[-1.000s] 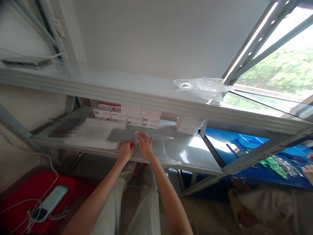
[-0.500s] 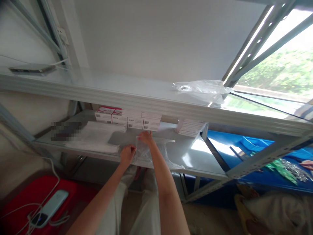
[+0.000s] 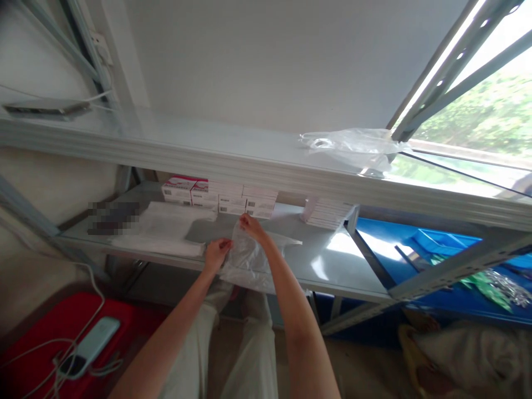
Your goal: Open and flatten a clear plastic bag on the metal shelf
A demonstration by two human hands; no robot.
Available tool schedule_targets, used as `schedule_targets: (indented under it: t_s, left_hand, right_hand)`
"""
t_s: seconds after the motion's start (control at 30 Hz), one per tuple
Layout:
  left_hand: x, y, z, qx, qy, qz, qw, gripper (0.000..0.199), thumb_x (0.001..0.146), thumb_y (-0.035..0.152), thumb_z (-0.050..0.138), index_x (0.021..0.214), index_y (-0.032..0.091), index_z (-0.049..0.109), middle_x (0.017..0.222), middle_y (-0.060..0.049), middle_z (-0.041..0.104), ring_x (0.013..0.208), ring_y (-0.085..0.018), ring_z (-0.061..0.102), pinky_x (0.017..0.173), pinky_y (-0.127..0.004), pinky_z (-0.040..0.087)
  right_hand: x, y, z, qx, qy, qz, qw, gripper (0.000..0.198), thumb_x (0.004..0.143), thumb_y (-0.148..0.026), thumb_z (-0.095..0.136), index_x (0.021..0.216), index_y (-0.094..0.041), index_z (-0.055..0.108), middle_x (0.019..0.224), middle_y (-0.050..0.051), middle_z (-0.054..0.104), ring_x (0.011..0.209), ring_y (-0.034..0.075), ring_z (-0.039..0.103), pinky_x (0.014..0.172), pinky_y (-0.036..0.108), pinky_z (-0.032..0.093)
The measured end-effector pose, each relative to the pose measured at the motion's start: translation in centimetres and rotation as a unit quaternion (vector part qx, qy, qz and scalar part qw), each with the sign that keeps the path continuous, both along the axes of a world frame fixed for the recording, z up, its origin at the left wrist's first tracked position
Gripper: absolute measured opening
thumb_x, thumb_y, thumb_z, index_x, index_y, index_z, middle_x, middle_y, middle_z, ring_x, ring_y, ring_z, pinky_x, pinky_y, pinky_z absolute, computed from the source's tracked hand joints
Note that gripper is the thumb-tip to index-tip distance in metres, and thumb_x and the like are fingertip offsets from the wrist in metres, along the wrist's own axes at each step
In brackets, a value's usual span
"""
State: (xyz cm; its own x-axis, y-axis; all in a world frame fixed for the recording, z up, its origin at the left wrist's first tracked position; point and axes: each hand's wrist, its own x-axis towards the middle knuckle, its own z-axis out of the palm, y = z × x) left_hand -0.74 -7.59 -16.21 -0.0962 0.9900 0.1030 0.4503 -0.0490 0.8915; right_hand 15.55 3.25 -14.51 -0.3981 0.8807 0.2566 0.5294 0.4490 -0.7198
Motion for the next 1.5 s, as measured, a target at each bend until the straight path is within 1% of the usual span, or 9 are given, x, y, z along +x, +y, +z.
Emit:
schedule_targets:
  t_s: [0.17, 0.47, 0.6, 0.7, 0.87, 1.17, 1.3, 1.4, 1.5]
  left_hand:
    - [0.1, -0.1, -0.5, 0.014, -0.04, -0.014, 0.999, 0.019, 0.084, 0.028, 0.057, 0.084, 0.014, 0.07, 0.071, -0.006, 0.071, 0.069, -0.017, 0.066, 0.065, -0.024, 0.045]
    - [0.0, -0.8, -0.1, 0.01, 0.04, 0.003, 0.999, 0.024, 0.089, 0.016, 0.045, 0.091, 0.012, 0.068, 0.062, -0.005, 0.068, 0.063, -0.016, 0.063, 0.066, -0.024, 0.041]
    - [-0.1, -1.0, -0.1, 0.006, 0.017, -0.006, 1.0, 0.029, 0.092, 0.027, 0.044, 0.089, 0.012, 0.068, 0.059, -0.004, 0.068, 0.05, -0.014, 0.057, 0.057, -0.023, 0.04]
    - [-0.3, -1.0, -0.1, -0.006, -0.007, -0.034, 0.999, 0.03, 0.087, 0.036, 0.052, 0.082, 0.012, 0.069, 0.06, -0.004, 0.068, 0.044, -0.013, 0.053, 0.051, -0.023, 0.038]
    - [-0.7, -0.6, -0.6, -0.042, -0.067, -0.051, 0.996, 0.017, 0.08, 0.026, 0.06, 0.083, 0.011, 0.068, 0.065, -0.005, 0.07, 0.044, -0.011, 0.052, 0.047, -0.021, 0.038]
    - [-1.2, -0.6, -0.5, -0.078, -0.126, -0.101, 0.984, 0.023, 0.085, 0.026, 0.049, 0.088, 0.01, 0.066, 0.068, -0.007, 0.071, 0.044, -0.01, 0.052, 0.044, -0.02, 0.039]
    - [-1.4, -0.5, -0.6, -0.094, -0.146, -0.106, 0.979, 0.027, 0.081, 0.032, 0.057, 0.093, 0.009, 0.066, 0.069, -0.008, 0.071, 0.045, -0.011, 0.055, 0.045, -0.021, 0.041]
    - [-1.4, -0.4, -0.8, -0.108, -0.154, -0.107, 0.976, 0.023, 0.074, 0.029, 0.066, 0.084, 0.01, 0.066, 0.069, -0.008, 0.071, 0.045, -0.011, 0.055, 0.046, -0.021, 0.042]
    - [-1.3, -0.4, -0.9, -0.103, -0.16, -0.105, 0.976, 0.014, 0.073, 0.025, 0.065, 0.073, 0.011, 0.063, 0.068, -0.008, 0.071, 0.044, -0.01, 0.054, 0.047, -0.021, 0.042]
  right_hand:
    - [0.0, -1.0, 0.3, 0.027, -0.055, -0.026, 0.998, 0.016, 0.087, -0.027, 0.039, 0.086, -0.02, 0.053, 0.071, 0.0, 0.058, 0.067, 0.013, 0.052, 0.066, 0.023, 0.038]
    - [0.2, -2.5, 0.7, 0.045, -0.145, -0.072, 0.986, 0.022, 0.091, -0.03, 0.041, 0.104, -0.02, 0.056, 0.088, 0.004, 0.067, 0.078, 0.015, 0.057, 0.068, 0.023, 0.035]
    - [0.5, -2.6, 0.6, 0.04, -0.162, -0.084, 0.982, 0.023, 0.091, -0.03, 0.042, 0.105, -0.02, 0.057, 0.089, 0.004, 0.068, 0.078, 0.015, 0.059, 0.068, 0.023, 0.036]
    - [0.8, -2.6, 0.6, 0.038, -0.168, -0.088, 0.981, 0.022, 0.091, -0.029, 0.043, 0.104, -0.02, 0.058, 0.089, 0.003, 0.069, 0.08, 0.015, 0.06, 0.069, 0.022, 0.037]
    - [1.1, -2.7, 0.6, 0.037, -0.175, -0.092, 0.98, 0.023, 0.091, -0.031, 0.043, 0.104, -0.021, 0.059, 0.089, 0.003, 0.07, 0.078, 0.015, 0.06, 0.068, 0.023, 0.037]
    - [1.4, -2.6, 0.5, 0.041, -0.181, -0.089, 0.979, 0.024, 0.092, -0.031, 0.044, 0.105, -0.019, 0.06, 0.091, 0.005, 0.069, 0.082, 0.016, 0.06, 0.07, 0.023, 0.038]
    - [1.6, -2.7, 0.5, 0.04, -0.181, -0.093, 0.978, 0.025, 0.092, -0.031, 0.043, 0.105, -0.018, 0.06, 0.091, 0.006, 0.069, 0.083, 0.016, 0.06, 0.071, 0.024, 0.038]
    - [1.7, -2.7, 0.5, 0.039, -0.179, -0.091, 0.979, 0.024, 0.092, -0.031, 0.044, 0.105, -0.019, 0.061, 0.092, 0.005, 0.069, 0.083, 0.016, 0.06, 0.072, 0.024, 0.039]
    - [1.7, -2.6, 0.4, 0.039, -0.176, -0.09, 0.979, 0.024, 0.092, -0.03, 0.044, 0.104, -0.019, 0.061, 0.094, 0.005, 0.069, 0.083, 0.015, 0.06, 0.073, 0.024, 0.039]
